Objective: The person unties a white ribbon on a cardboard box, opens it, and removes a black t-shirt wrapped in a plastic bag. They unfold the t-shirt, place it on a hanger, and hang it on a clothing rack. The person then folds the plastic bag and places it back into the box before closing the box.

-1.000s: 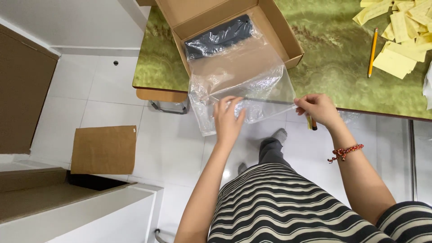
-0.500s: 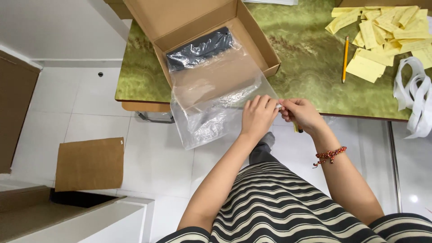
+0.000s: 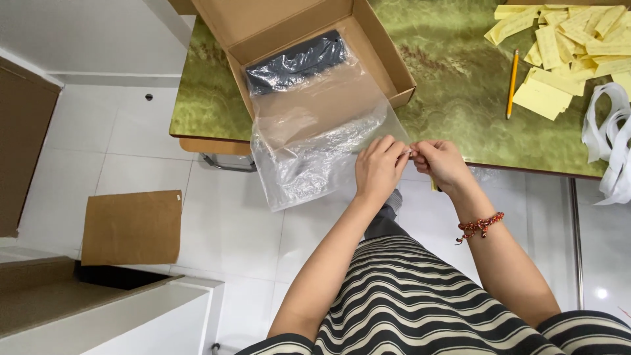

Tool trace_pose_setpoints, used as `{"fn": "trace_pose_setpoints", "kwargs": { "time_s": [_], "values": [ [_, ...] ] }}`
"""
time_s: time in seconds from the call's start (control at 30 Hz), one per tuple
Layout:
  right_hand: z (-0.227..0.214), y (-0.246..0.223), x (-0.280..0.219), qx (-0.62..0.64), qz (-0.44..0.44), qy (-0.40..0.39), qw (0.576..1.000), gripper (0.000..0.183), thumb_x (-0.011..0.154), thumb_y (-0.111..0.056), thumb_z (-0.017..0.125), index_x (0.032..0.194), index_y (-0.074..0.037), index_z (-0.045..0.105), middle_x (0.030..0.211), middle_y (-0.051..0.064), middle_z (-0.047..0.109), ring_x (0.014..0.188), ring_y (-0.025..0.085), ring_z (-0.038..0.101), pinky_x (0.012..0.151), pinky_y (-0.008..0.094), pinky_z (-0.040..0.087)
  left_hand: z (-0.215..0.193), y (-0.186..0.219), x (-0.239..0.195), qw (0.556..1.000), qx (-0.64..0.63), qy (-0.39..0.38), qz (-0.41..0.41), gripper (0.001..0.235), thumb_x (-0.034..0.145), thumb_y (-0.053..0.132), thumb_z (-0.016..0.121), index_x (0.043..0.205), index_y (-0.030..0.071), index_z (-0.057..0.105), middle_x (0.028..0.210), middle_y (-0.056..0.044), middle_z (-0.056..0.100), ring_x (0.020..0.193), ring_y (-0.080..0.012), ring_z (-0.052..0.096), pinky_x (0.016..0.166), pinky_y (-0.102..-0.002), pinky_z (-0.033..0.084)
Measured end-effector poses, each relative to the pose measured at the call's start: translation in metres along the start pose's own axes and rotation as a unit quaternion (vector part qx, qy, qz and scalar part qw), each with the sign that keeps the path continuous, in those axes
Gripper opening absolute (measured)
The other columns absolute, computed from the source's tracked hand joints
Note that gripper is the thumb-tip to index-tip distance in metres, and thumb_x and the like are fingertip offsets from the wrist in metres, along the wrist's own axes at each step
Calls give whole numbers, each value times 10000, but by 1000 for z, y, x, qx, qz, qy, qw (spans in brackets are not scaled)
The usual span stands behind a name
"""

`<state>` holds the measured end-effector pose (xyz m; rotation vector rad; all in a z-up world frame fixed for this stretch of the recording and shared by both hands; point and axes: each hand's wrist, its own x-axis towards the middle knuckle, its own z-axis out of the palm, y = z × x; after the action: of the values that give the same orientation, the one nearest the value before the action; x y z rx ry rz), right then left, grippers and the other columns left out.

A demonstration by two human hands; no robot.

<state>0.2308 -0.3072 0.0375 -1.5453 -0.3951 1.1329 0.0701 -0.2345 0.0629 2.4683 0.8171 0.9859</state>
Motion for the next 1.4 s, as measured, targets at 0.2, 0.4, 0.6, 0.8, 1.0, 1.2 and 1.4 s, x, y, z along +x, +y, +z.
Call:
{"fn": "trace_pose_setpoints", "kwargs": {
  "time_s": [0.2, 0.4, 0.6, 0.8, 1.0, 1.2, 1.4],
  "values": [
    [20, -7, -7, 9, 13, -20, 1000, 165, 903, -133, 627, 750, -100, 576, 650, -64, 318, 542, 34, 310, 487, 184, 233, -11, -7, -8, 1000, 9, 5, -14, 107, 905, 246, 795, 927, 230, 691, 866, 80, 549, 922, -185, 649, 768, -369, 520],
    [23, -5, -4, 33, 21, -17, 999, 159, 939, -142, 621, 790, -101, 584, 654, -70, 355, 541, 26, 357, 497, 177, 268, -9, -13, -10, 999, 8, 24, -23, 107, 916, 257, 782, 926, 236, 678, 861, 81, 547, 928, -188, 641, 806, -387, 514],
    [52, -20, -31, -37, -13, 39, 998, 228, 1019, -192, 610, 809, -106, 590, 658, -11, 392, 555, 95, 423, 500, 229, 311, 2, -14, -15, 998, 21, 51, -44, 164, 874, 219, 792, 918, 196, 635, 859, 36, 531, 891, -232, 658, 725, -406, 525],
    [26, -5, -7, -140, -33, 40, 989, 250, 955, -147, 643, 711, -103, 607, 620, -27, 367, 539, 82, 382, 491, 223, 340, 0, -9, -9, 998, 53, 39, -3, 173, 874, 231, 788, 896, 211, 618, 862, 61, 502, 878, -210, 668, 741, -393, 531],
    [26, -34, -32, 65, 41, -20, 997, 279, 972, -200, 619, 733, -164, 480, 650, -115, 262, 511, 6, 295, 475, 167, 262, 9, -4, -3, 996, 57, 52, 48, 142, 940, 275, 713, 876, 221, 599, 882, 53, 499, 935, -205, 638, 725, -375, 506],
    [27, -41, -31, 118, 55, -48, 990, 307, 1011, -199, 608, 762, -182, 430, 669, -137, 252, 522, -31, 298, 498, 130, 256, 9, -7, -2, 995, 63, 56, 56, 146, 950, 297, 712, 882, 223, 606, 867, 65, 498, 932, -186, 622, 733, -367, 496],
    [-23, -38, 13, 188, 44, -56, 980, 286, 1040, -269, 566, 806, -244, 403, 724, -134, 200, 573, -10, 239, 523, 136, 255, -19, -30, -19, 993, 75, 67, 59, 133, 970, 252, 702, 870, 219, 620, 853, 56, 525, 989, -186, 629, 792, -353, 466]
  ]
}}
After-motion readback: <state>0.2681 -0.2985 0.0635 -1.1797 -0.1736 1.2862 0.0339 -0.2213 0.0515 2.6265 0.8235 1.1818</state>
